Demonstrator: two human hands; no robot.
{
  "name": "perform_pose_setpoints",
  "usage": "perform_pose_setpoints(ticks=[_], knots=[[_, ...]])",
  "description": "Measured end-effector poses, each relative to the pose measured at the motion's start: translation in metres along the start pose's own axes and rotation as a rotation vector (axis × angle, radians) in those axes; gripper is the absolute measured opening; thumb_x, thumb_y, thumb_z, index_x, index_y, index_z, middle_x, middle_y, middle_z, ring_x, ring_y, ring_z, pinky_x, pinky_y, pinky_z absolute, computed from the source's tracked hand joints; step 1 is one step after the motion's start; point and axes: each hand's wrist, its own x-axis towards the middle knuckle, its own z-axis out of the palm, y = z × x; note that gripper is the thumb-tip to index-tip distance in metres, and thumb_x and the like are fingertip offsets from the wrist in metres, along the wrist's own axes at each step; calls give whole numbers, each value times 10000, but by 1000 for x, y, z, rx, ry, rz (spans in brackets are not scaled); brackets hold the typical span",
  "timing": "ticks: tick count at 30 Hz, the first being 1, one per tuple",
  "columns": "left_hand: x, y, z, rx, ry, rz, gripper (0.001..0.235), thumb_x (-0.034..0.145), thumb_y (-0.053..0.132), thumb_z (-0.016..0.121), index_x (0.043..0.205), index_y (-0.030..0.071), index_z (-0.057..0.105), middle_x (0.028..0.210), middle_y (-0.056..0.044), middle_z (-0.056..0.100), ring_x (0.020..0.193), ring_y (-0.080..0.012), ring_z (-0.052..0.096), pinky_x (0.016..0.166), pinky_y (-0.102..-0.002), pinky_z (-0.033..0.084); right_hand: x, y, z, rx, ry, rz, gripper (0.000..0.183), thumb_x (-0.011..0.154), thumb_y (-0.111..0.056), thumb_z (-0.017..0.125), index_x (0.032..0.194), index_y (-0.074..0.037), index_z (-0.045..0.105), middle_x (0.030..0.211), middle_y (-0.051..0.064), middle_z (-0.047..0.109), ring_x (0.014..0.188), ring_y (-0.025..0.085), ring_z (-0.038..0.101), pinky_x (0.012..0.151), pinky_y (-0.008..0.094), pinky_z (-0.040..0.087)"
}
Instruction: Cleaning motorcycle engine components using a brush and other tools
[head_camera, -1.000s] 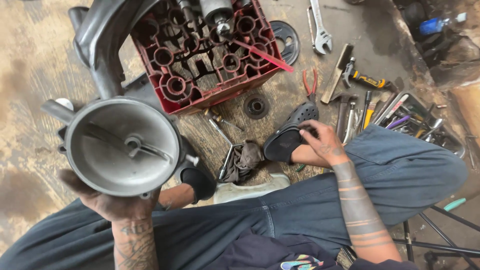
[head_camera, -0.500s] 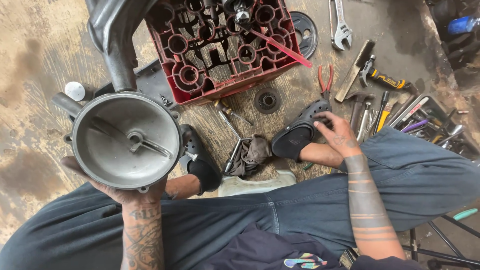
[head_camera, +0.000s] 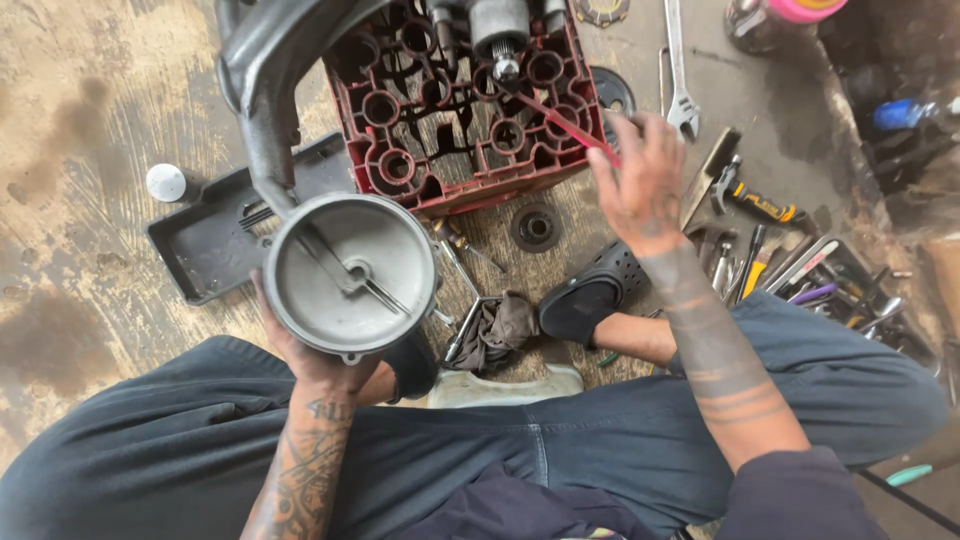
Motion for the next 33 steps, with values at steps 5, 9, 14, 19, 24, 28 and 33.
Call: perform_pose_setpoints(ticks=[5, 9, 14, 19, 24, 28, 33], knots=[[-18, -6, 18, -121, 91, -13, 842, 696, 579, 765, 1400, 153, 584, 1502, -138, 556, 1403, -408, 484, 1233, -667, 204, 30, 4, 22, -177, -123, -88, 370, 1028, -376, 665, 1265, -94, 628, 1089, 122, 506, 1028, 359, 588, 840, 488, 478], [-23, -9, 24, -69, 71, -3, 851, 788, 649, 638, 1439, 111, 543, 1510, -174, 539, 1403, -409, 477, 1226, -651, 253, 36, -4, 20, -176, -227, -84, 210, 1030, -301, 689, 1152, -137, 641, 998, 75, 562, 912, 317, 670, 742, 477, 575], [-6, -15, 21, -36, -18, -19, 893, 797, 674, 649, 1458, 88, 518, 1519, -192, 521, 1409, -408, 468, 1224, -649, 260, 37, -10, -1, -115, -332, -71, 140, 1102, -251, 568, 1130, -118, 601, 973, 91, 563, 845, 370, 702, 690, 527, 608], [-11, -29, 44, -17, -82, -40, 901, 836, 664, 624, 1513, 93, 459, 1579, -175, 449, 1462, -389, 404, 1232, -639, 245, 36, -52, -65, 122, -372, 51, 178, 1119, -158, 457, 1144, -39, 587, 951, 190, 591, 927, 465, 670, 774, 528, 546], [0, -48, 25, 30, -84, -190, 775, 871, 594, 624, 1442, 73, 561, 1497, -202, 557, 1374, -374, 522, 1180, -578, 378, 11, -104, -101, 216, -407, -95, 255, 1032, -357, 573, 1046, -125, 678, 870, 115, 659, 882, 350, 699, 853, 457, 528], [-3, -51, 27, 185, -124, -270, 873, 859, 622, 610, 1471, 9, 510, 1481, -232, 548, 1357, -386, 528, 1137, -602, 398, 9, -131, -91, 149, -503, -303, 254, 1019, -429, 588, 1041, -185, 656, 857, 20, 623, 892, 240, 693, 946, 404, 440], [11, -57, 24, 87, -159, -223, 810, 891, 589, 622, 1439, -4, 556, 1451, -273, 568, 1322, -417, 556, 1137, -601, 419, 32, -96, -89, 31, -560, -109, 345, 1034, -505, 543, 1077, -181, 651, 899, 27, 639, 938, 224, 677, 1029, 472, 395]])
